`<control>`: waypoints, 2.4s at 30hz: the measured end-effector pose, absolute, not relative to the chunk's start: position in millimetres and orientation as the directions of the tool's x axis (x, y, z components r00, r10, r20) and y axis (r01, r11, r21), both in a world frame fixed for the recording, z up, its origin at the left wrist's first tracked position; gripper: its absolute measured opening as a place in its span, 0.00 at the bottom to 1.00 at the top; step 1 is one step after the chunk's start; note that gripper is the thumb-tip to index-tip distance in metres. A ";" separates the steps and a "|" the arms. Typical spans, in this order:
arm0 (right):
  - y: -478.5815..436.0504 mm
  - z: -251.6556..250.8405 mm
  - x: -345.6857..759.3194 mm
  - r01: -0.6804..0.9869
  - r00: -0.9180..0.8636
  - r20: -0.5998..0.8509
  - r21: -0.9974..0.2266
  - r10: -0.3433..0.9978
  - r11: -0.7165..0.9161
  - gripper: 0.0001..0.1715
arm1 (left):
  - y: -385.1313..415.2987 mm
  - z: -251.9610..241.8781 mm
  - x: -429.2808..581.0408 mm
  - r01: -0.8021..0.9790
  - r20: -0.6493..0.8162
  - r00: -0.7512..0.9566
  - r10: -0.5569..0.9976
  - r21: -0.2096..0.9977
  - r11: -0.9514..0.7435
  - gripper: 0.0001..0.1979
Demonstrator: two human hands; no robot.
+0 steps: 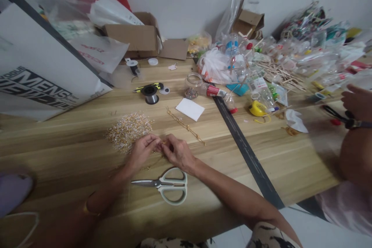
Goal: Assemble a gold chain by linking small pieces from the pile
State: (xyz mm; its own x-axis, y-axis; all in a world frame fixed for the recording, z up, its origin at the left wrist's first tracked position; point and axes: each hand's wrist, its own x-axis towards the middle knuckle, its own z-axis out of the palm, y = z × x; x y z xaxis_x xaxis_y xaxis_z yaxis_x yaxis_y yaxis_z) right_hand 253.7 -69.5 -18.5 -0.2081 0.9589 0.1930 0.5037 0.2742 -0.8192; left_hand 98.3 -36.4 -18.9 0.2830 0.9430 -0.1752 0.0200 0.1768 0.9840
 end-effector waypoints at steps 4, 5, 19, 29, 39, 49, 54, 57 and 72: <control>-69.6 -17.8 253.9 0.503 -0.213 0.173 -0.824 0.962 0.260 0.08 | -37.2 -18.1 98.3 0.018 -0.175 0.268 0.947 0.984 0.177 0.10; -69.6 -17.7 253.9 0.502 -0.215 0.174 -0.824 0.961 0.262 0.08 | -37.5 -17.4 98.4 0.020 -0.171 0.267 0.948 0.985 0.172 0.10; -68.3 -15.2 254.2 0.534 -0.226 0.135 -0.811 0.965 0.238 0.06 | -38.8 -16.9 99.5 -0.012 -0.168 0.244 0.955 0.984 0.177 0.14; -67.9 -13.5 253.0 0.520 -0.233 0.137 -0.819 0.963 0.242 0.06 | -38.8 -16.3 98.5 -0.033 -0.192 0.237 0.952 0.978 0.205 0.14; -68.4 -16.5 254.7 0.501 -0.237 0.172 -0.822 0.956 0.272 0.08 | -36.6 -14.7 97.1 -0.042 -0.221 0.294 0.930 0.969 0.243 0.12; -68.1 -22.6 255.6 0.491 -0.223 0.207 -0.820 0.953 0.293 0.07 | -35.2 -16.1 95.8 0.000 -0.256 0.290 0.922 0.964 0.268 0.10; -68.1 -21.6 256.7 0.470 -0.224 0.204 -0.834 0.953 0.289 0.07 | -34.1 -14.4 96.6 0.003 -0.263 0.293 0.919 0.962 0.274 0.08; -68.5 -21.0 257.2 0.462 -0.225 0.201 -0.840 0.953 0.286 0.07 | -34.3 -13.3 97.0 0.013 -0.252 0.290 0.923 0.966 0.259 0.08; -68.3 -17.5 257.9 0.451 -0.258 0.182 -0.846 0.949 0.285 0.08 | -35.3 -13.4 97.0 0.023 -0.228 0.284 0.931 0.973 0.231 0.09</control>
State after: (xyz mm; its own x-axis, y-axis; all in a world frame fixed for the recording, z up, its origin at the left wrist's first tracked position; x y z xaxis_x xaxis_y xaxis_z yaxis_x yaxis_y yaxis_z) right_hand 257.9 -68.3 -17.5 -0.2581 0.9488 0.1821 0.4511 0.2850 -0.8457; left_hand 97.0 -35.3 -13.4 0.2837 0.9314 -0.2281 0.0233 0.2311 0.9727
